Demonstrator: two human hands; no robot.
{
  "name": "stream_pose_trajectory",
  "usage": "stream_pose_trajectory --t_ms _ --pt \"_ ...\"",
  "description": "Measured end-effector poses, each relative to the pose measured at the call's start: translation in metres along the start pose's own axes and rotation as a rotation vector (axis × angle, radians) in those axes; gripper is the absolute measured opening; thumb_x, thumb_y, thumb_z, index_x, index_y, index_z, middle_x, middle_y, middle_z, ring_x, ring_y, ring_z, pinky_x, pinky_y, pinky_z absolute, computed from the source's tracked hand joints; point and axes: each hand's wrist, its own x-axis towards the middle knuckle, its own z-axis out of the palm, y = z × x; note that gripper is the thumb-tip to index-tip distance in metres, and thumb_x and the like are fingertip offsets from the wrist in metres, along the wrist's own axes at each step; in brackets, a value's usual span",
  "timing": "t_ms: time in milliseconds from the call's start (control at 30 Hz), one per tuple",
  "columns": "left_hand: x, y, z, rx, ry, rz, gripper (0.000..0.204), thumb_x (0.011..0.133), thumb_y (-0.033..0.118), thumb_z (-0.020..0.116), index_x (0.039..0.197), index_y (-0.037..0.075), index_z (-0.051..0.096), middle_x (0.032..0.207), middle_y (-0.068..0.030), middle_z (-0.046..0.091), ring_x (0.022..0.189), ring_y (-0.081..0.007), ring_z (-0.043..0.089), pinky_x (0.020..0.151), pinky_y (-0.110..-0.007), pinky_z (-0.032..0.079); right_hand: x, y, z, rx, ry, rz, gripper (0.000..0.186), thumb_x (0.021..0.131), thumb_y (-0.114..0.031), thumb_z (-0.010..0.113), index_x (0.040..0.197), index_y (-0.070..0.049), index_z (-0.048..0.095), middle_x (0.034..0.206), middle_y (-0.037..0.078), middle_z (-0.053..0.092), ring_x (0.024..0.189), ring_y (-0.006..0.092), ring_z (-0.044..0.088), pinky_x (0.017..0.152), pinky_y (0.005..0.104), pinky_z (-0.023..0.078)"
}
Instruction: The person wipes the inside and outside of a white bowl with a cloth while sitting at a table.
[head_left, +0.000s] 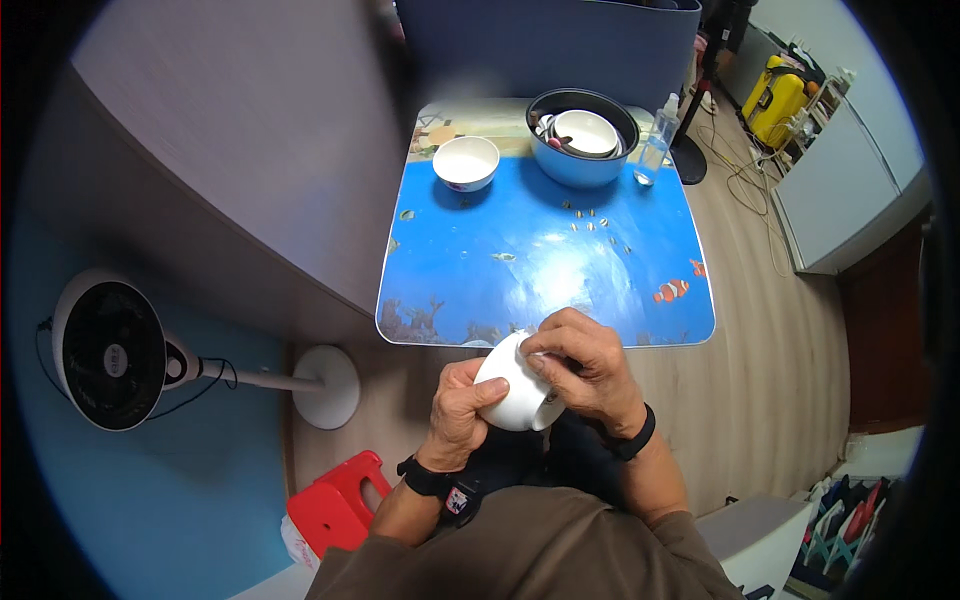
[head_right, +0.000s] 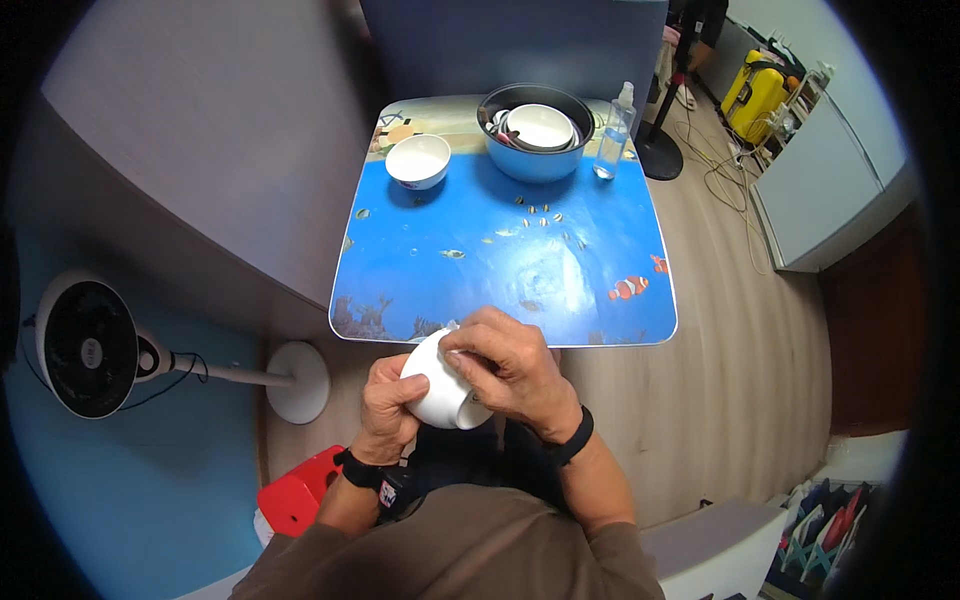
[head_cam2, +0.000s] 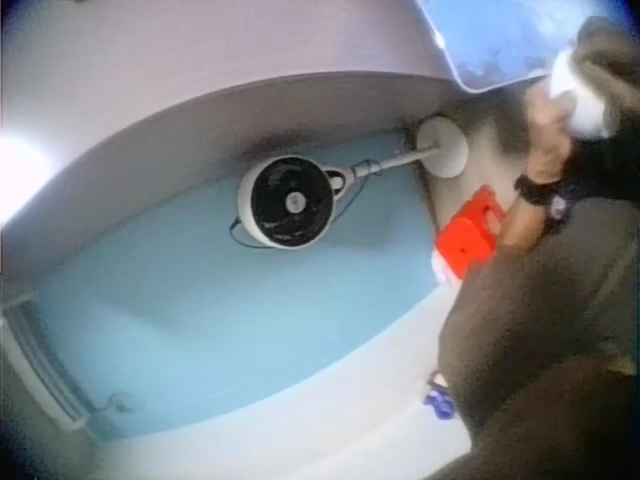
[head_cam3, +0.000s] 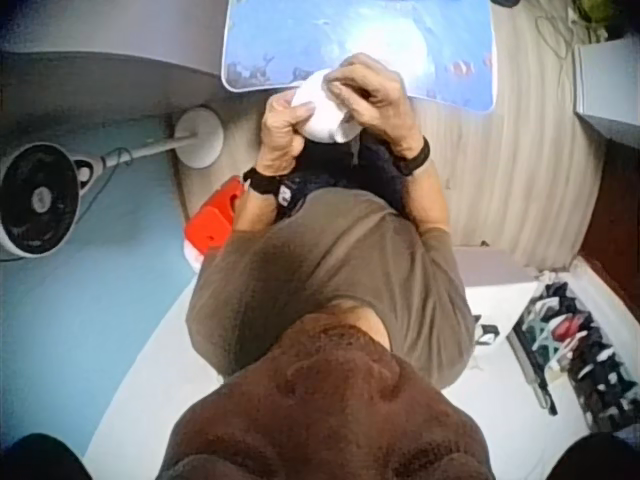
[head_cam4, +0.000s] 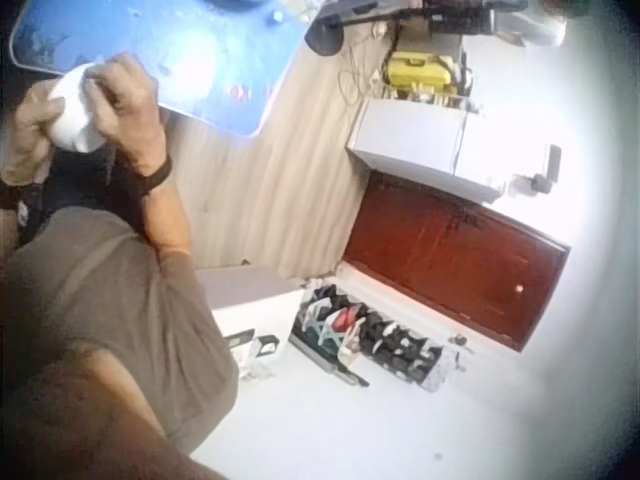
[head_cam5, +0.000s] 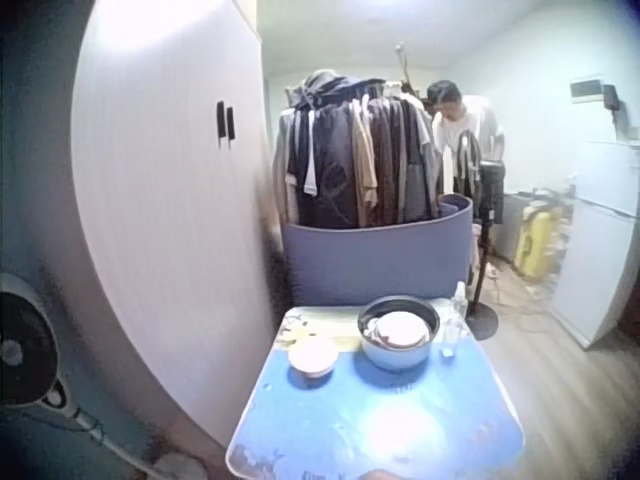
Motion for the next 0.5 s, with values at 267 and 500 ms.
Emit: stream_pose_trajectory --t_ms 267,500 --pt "-0.029 0.020 0.010 -0.121 -0.025 0.128 0.043 0.078 0.014 0.072 0.107 -0.015 0.063 0.097 -0.0207 0.070 0.084 -0.0245 0.069 0.081 -0.033 0.055 -0.046 0.001 0.006 0.104 0.267 0.294 0.005 0.084 0.001 0.062 0.088 0.002 0.066 0.078 0.006 0.061 0.064 0.0108 0.053 0.058 0.0250 0.042" --pt "-0.029 0.015 0.007 -0.275 -0.097 0.180 0.049 0.077 0.016 0.073 0.111 -0.016 0.060 0.102 -0.0220 0.069 0.090 -0.0273 0.069 0.088 -0.036 0.055 -0.067 -0.018 0.017 0.167 0.560 0.085 0.007 0.083 -0.001 0.066 0.090 0.002 0.065 0.090 0.012 0.062 0.076 0.0150 0.056 0.066 0.0256 0.045"
